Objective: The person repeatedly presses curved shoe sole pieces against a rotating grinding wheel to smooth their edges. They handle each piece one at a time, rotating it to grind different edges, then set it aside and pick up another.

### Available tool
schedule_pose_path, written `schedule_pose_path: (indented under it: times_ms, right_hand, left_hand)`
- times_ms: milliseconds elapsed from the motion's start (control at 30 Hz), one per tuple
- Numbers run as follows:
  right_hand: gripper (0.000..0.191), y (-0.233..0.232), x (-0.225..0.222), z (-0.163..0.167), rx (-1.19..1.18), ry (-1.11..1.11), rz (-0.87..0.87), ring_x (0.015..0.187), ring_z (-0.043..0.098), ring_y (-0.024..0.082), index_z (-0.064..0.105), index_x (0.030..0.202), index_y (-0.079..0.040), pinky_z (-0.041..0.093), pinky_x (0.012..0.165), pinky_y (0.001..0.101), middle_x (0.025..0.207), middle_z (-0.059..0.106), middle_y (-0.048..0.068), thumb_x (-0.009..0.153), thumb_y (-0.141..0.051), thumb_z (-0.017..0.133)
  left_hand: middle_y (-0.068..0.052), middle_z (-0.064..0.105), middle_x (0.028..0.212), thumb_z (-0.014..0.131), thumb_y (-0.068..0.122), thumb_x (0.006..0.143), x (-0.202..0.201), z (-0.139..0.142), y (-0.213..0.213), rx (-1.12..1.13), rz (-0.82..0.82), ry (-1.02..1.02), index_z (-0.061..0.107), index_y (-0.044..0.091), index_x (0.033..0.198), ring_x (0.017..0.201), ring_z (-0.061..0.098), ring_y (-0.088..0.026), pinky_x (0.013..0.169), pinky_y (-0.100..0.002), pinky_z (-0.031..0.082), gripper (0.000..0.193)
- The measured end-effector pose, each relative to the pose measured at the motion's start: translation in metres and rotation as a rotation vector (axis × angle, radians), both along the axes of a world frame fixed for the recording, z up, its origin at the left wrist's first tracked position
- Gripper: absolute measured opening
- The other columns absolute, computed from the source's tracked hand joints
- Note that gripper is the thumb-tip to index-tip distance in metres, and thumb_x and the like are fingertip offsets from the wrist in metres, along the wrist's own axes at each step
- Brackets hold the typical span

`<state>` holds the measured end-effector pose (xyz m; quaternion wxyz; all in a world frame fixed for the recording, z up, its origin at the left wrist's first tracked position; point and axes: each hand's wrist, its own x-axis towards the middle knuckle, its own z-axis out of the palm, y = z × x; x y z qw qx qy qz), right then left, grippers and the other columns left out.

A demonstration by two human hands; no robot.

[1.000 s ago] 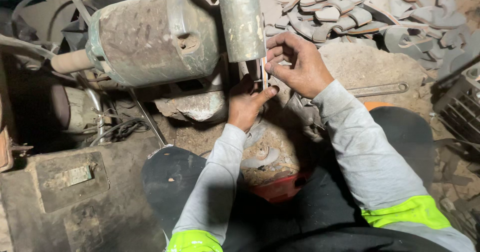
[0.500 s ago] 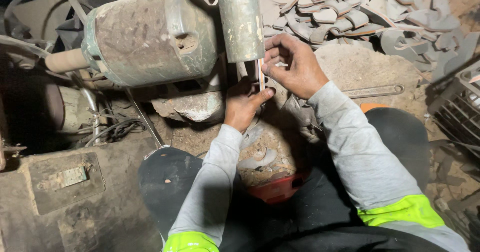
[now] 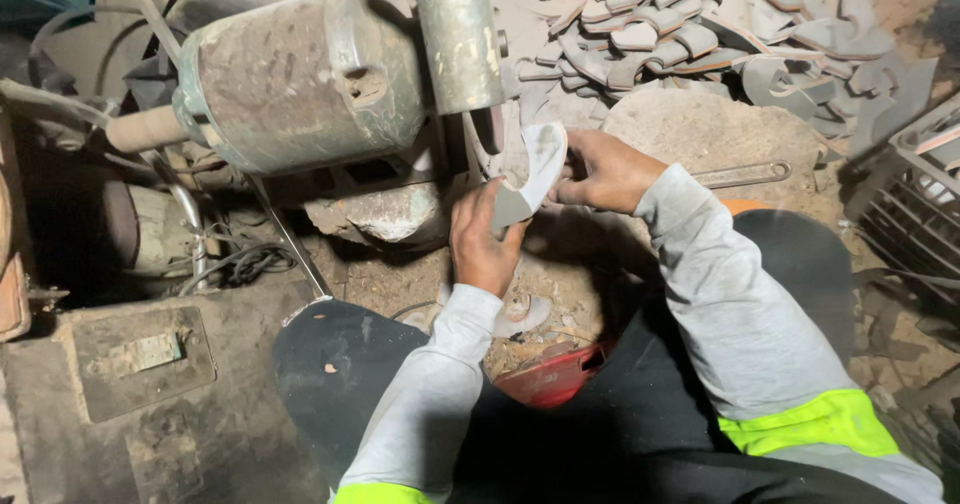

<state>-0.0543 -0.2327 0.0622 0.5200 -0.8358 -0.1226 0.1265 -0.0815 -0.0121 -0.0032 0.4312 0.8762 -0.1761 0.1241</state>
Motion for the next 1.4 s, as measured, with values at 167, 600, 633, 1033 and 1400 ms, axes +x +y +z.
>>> schedule_pose_path:
  times_ms: [167, 600, 633, 1033, 1400]
  right_hand:
    - [0.053, 0.016, 0.004, 0.0, 0.482, 0.013, -0.147, 0.107, 0.065, 0.008, 0.049, 0.131, -0.004, 0.053, 0.096, 0.0266, 0.113, 0.066, -0.001, 0.082, 0.003, 0.067]
    - [0.047, 0.041, 0.0, -0.015, 0.172, -0.211, -0.216, 0.091, 0.066, 0.013, 0.05, 0.128, -0.001, 0.058, 0.084, 0.0296, 0.099, 0.064, 0.006, 0.085, -0.002, 0.07]
    - [0.047, 0.038, -0.002, -0.015, 0.14, -0.233, -0.2, 0.091, 0.066, 0.014, 0.05, 0.126, -0.001, 0.058, 0.084, 0.03, 0.099, 0.064, 0.006, 0.085, -0.003, 0.071]
    - [0.054, 0.0, -0.005, -0.006, 0.21, -0.038, 0.059, 0.12, 0.064, 0.02, 0.048, 0.142, 0.0, 0.049, 0.103, 0.0338, 0.129, 0.067, 0.013, 0.091, -0.005, 0.066]
    - [0.04, 0.034, 0.003, -0.003, 0.121, -0.121, -0.179, 0.086, 0.062, 0.012, 0.053, 0.124, -0.003, 0.055, 0.078, 0.0287, 0.092, 0.064, 0.005, 0.089, -0.005, 0.073]
  left_hand:
    - [-0.019, 0.069, 0.119, 0.091, 0.007, 0.077, 0.025, -0.009, -0.006, -0.18, -0.054, 0.342, 0.06, -0.001, 0.137, 0.104, 0.071, -0.023, 0.091, -0.034, 0.059, 0.068]
    - [-0.011, 0.066, 0.129, 0.075, -0.007, 0.083, 0.019, -0.05, -0.005, -0.873, -0.308, 0.682, 0.056, -0.008, 0.141, 0.119, 0.063, -0.019, 0.105, -0.034, 0.054, 0.062]
    - [-0.011, 0.066, 0.129, 0.074, -0.007, 0.081, 0.013, -0.046, -0.006, -0.86, -0.289, 0.661, 0.056, -0.007, 0.142, 0.118, 0.064, -0.02, 0.105, -0.034, 0.054, 0.064]
    - [-0.017, 0.065, 0.122, 0.087, 0.002, 0.073, -0.012, 0.005, -0.003, -0.098, -0.005, 0.059, 0.061, 0.0, 0.13, 0.108, 0.068, -0.035, 0.093, -0.041, 0.056, 0.063]
    - [-0.016, 0.06, 0.138, 0.084, -0.001, 0.084, 0.011, -0.038, -0.007, -0.698, -0.247, 0.636, 0.054, -0.008, 0.141, 0.121, 0.061, -0.023, 0.101, -0.036, 0.056, 0.065]
